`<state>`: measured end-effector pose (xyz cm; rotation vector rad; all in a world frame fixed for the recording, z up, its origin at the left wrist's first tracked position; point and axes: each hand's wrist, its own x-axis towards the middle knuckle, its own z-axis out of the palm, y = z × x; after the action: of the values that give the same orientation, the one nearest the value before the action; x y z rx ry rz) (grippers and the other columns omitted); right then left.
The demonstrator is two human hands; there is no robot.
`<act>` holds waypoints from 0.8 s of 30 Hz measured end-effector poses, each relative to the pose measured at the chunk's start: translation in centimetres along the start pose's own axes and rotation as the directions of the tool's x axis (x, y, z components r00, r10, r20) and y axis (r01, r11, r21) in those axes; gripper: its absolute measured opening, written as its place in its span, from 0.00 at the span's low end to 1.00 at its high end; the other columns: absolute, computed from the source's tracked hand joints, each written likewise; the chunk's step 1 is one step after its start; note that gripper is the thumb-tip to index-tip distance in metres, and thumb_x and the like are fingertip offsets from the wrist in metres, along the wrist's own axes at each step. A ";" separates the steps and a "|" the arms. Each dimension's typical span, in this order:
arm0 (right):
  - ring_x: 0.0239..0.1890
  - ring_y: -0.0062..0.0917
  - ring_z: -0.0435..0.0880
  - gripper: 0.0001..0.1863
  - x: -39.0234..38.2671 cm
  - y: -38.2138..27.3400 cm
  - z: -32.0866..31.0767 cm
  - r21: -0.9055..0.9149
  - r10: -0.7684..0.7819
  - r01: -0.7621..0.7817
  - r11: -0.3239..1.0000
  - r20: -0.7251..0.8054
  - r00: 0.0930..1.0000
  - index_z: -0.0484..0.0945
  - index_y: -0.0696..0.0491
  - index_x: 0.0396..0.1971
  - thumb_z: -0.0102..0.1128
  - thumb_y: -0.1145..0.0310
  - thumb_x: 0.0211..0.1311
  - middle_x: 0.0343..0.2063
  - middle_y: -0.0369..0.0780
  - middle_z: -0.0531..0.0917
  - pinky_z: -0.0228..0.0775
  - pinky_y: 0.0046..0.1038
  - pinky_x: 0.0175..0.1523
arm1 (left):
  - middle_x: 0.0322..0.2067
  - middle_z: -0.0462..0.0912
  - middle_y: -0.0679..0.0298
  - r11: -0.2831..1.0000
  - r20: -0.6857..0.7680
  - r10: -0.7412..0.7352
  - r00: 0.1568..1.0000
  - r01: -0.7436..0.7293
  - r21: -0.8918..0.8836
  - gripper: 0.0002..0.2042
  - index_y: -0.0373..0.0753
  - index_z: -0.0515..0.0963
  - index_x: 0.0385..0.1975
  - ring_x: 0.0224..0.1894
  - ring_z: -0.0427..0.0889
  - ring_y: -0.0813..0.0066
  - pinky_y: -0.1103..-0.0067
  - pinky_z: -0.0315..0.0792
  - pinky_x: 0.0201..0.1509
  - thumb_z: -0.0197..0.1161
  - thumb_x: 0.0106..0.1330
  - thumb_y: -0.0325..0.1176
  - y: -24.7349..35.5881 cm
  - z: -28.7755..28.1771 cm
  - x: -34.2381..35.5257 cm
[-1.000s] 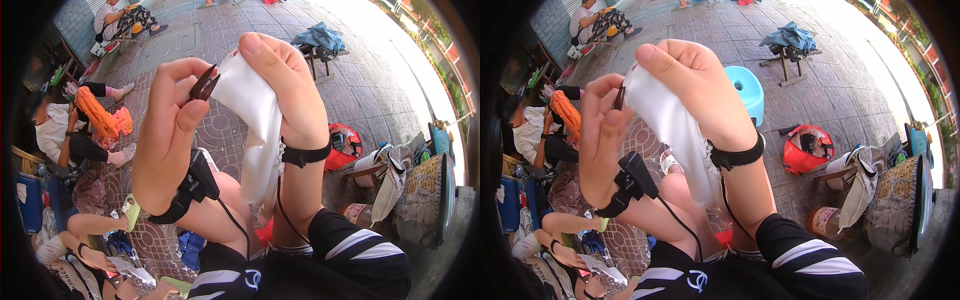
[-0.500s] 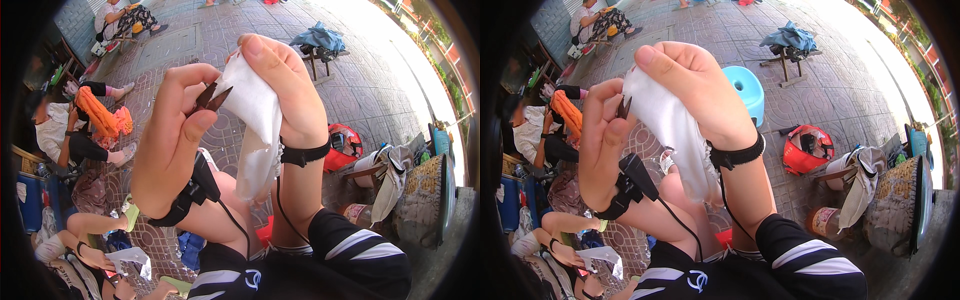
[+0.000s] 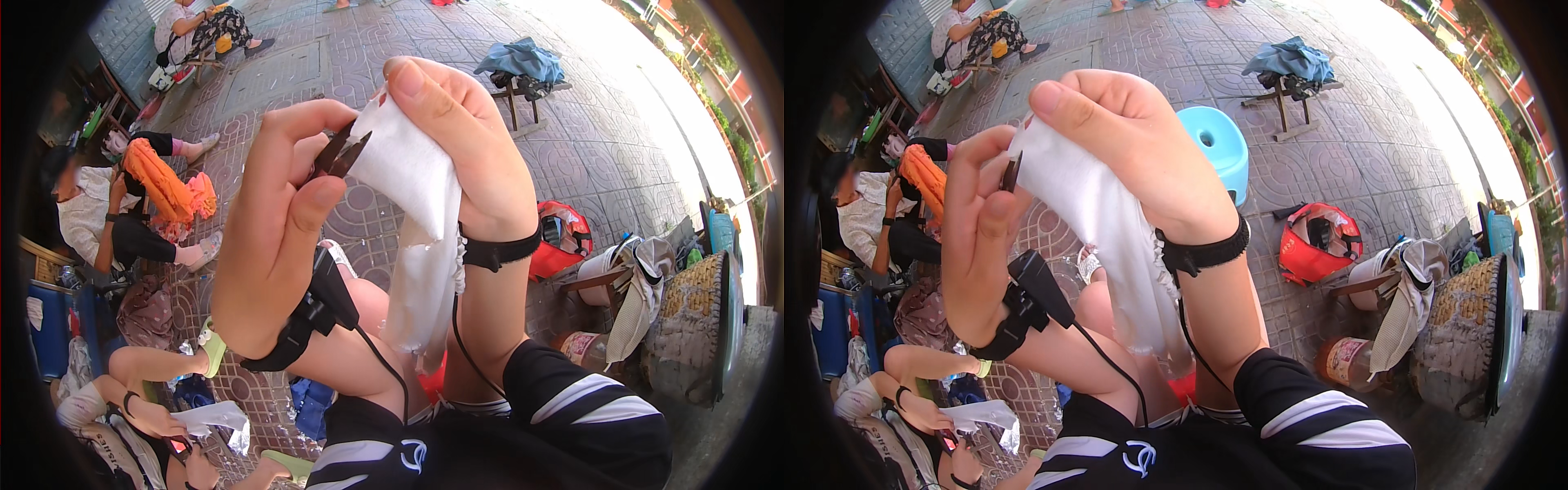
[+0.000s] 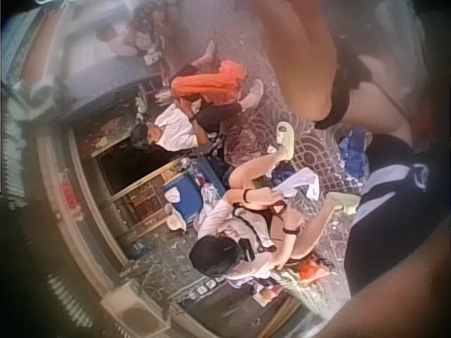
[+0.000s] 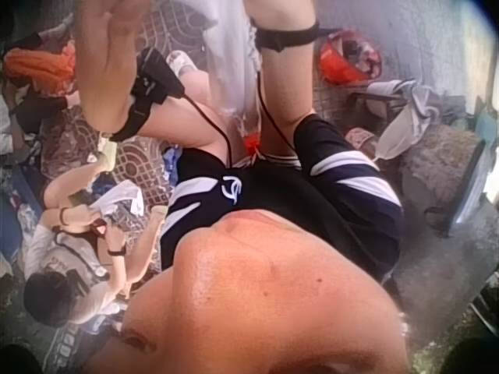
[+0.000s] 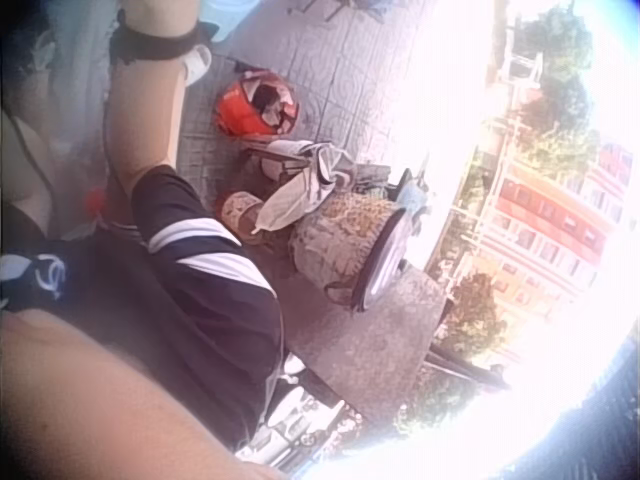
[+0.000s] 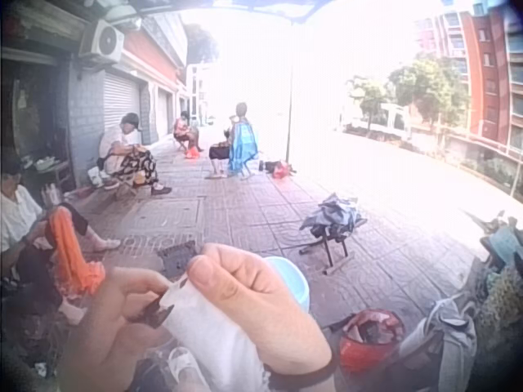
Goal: Trim and stitch a piece of white fabric or leather using small thread clippers.
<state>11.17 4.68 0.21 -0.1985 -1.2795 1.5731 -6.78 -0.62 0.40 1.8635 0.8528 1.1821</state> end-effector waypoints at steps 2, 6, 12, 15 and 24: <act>0.25 0.08 0.76 0.15 0.1 0.3 -0.2 -0.044 -0.046 0.046 0.998 -0.014 0.999 0.77 0.54 0.29 0.57 0.59 0.70 0.25 0.30 0.81 0.65 0.14 0.29 | 0.54 0.72 0.51 1.000 -0.007 -0.003 1.000 0.003 0.027 0.28 0.31 0.57 0.60 0.55 0.73 0.72 0.78 0.65 0.62 0.49 0.74 0.50 0.0 0.0 0.0; 0.24 0.07 0.74 0.13 0.3 0.6 0.1 -0.036 -0.077 0.076 0.996 -0.038 0.996 0.75 0.53 0.27 0.58 0.60 0.69 0.24 0.29 0.80 0.64 0.14 0.28 | 0.52 0.73 0.52 0.997 -0.003 0.016 1.000 -0.016 0.070 0.28 0.31 0.59 0.59 0.55 0.74 0.72 0.78 0.65 0.61 0.48 0.74 0.51 0.3 0.0 0.1; 0.28 0.10 0.75 0.15 0.3 0.4 0.0 -0.083 -0.059 0.062 0.995 0.036 0.998 0.71 0.52 0.26 0.55 0.59 0.70 0.27 0.33 0.79 0.66 0.15 0.33 | 0.42 0.76 0.59 0.995 -0.058 0.081 0.995 -0.078 0.054 0.28 0.31 0.61 0.57 0.38 0.71 0.85 0.87 0.64 0.44 0.49 0.73 0.52 0.3 0.6 0.3; 0.29 0.11 0.76 0.14 0.4 0.6 0.1 -0.094 -0.041 0.046 0.995 0.051 0.998 0.71 0.52 0.27 0.55 0.60 0.70 0.28 0.34 0.80 0.67 0.16 0.34 | 0.35 0.74 0.65 0.996 -0.094 0.081 0.992 -0.078 0.039 0.27 0.32 0.62 0.54 0.30 0.62 0.89 0.89 0.56 0.34 0.50 0.73 0.53 0.2 0.7 0.1; 0.33 0.12 0.77 0.13 0.4 0.9 0.2 -0.116 -0.036 0.042 0.992 0.053 0.998 0.71 0.53 0.27 0.55 0.61 0.70 0.30 0.35 0.80 0.68 0.16 0.37 | 0.29 0.68 0.70 0.997 -0.152 0.073 0.986 -0.068 0.039 0.25 0.33 0.63 0.50 0.27 0.57 0.90 0.88 0.50 0.29 0.51 0.72 0.53 -0.2 0.6 -0.1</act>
<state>10.32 5.02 -0.21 -0.2068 -1.4084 1.4796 -6.31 -0.79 0.04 1.8609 0.9015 1.3775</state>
